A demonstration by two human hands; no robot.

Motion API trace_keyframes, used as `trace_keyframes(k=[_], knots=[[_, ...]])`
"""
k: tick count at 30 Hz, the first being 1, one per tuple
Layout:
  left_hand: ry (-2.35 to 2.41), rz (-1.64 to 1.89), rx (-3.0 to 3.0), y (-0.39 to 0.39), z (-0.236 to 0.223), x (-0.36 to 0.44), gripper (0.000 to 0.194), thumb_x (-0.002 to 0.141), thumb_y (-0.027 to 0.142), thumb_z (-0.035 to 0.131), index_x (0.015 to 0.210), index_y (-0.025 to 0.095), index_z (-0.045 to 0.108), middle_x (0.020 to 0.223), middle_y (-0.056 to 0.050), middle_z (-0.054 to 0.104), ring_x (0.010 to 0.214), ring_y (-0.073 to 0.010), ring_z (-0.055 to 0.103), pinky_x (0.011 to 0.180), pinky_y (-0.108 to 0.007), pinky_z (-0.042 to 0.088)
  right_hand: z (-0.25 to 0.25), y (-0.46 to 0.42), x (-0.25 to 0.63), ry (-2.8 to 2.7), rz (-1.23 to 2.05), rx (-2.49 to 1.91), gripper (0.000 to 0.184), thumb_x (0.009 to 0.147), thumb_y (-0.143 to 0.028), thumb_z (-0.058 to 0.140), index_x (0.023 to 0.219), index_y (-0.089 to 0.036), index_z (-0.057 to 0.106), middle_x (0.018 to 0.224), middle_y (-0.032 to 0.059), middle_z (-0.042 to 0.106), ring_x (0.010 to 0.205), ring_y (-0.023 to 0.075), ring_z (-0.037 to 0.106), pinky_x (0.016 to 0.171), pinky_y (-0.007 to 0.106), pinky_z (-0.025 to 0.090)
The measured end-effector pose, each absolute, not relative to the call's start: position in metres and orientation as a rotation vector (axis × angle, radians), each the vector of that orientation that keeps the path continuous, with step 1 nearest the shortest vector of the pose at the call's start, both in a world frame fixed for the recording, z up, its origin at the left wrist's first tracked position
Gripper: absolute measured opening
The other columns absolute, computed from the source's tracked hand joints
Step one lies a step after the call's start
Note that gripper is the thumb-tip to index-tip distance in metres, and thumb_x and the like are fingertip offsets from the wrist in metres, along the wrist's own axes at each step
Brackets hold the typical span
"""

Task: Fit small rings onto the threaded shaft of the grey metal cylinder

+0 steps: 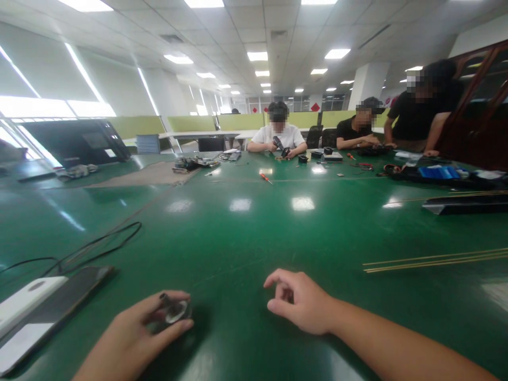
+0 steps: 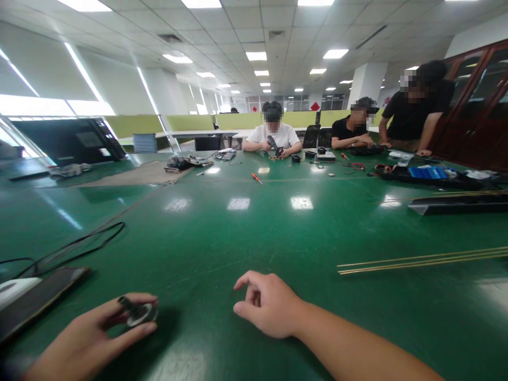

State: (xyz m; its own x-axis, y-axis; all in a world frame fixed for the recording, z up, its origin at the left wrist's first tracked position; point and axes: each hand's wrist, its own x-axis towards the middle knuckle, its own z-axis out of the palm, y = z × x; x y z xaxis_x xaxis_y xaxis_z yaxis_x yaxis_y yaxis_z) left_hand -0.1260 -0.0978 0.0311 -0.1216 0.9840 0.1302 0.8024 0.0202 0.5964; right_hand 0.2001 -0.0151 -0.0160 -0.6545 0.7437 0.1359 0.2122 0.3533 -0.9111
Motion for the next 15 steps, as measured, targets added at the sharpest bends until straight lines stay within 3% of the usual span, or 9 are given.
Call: trace_keyframes(k=[4,7,13,15], knots=[[1.556,0.649,2.077,-0.053,0.044,-0.058,0.021,0.078,0.031,0.073,0.098,0.023,0.071,0.093,-0.001,0.073,0.083,-0.0203,0.068,0.074,-0.027,0.053,-0.018,-0.009,0.205,-2.024,1.196,-0.847,0.031,0.081,-0.016,0.067,0.111,-0.02,0.058,0.072,-0.005,0.061,0.061,0.0109,0.055,0.061,0.023,0.043],[1.378,0.681,2.223,-0.026,0.044,-0.02,0.024,0.076,0.018,0.072,0.099,0.026,0.071,0.097,0.001,0.072,0.089,-0.0184,0.067,0.082,-0.027,0.05,-0.02,-0.002,0.21,-1.981,1.071,-0.947,0.037,0.077,-0.006,0.06,0.11,-0.021,0.055,0.079,-0.0038,0.062,0.063,0.0109,0.056,0.061,0.023,0.044],[1.351,0.776,2.175,-0.005,0.01,-0.018,0.045,0.079,0.018,0.072,0.122,0.027,0.062,0.105,0.001,0.073,0.097,-0.019,0.067,0.09,-0.031,0.047,-0.024,-0.001,0.208,-2.055,0.891,-1.066,0.05,0.069,-0.004,0.061,0.113,-0.026,0.05,0.093,-0.0041,0.063,0.067,0.0114,0.056,0.066,0.026,0.044],[1.34,0.8,2.115,-0.006,0.003,-0.025,0.042,0.078,0.018,0.073,0.118,0.025,0.06,0.101,0.001,0.072,0.093,-0.0179,0.067,0.087,-0.03,0.048,-0.023,-0.003,0.206,-2.059,0.887,-1.104,0.051,0.071,-0.008,0.064,0.115,-0.027,0.048,0.094,-0.0043,0.063,0.068,0.0118,0.056,0.067,0.027,0.044]])
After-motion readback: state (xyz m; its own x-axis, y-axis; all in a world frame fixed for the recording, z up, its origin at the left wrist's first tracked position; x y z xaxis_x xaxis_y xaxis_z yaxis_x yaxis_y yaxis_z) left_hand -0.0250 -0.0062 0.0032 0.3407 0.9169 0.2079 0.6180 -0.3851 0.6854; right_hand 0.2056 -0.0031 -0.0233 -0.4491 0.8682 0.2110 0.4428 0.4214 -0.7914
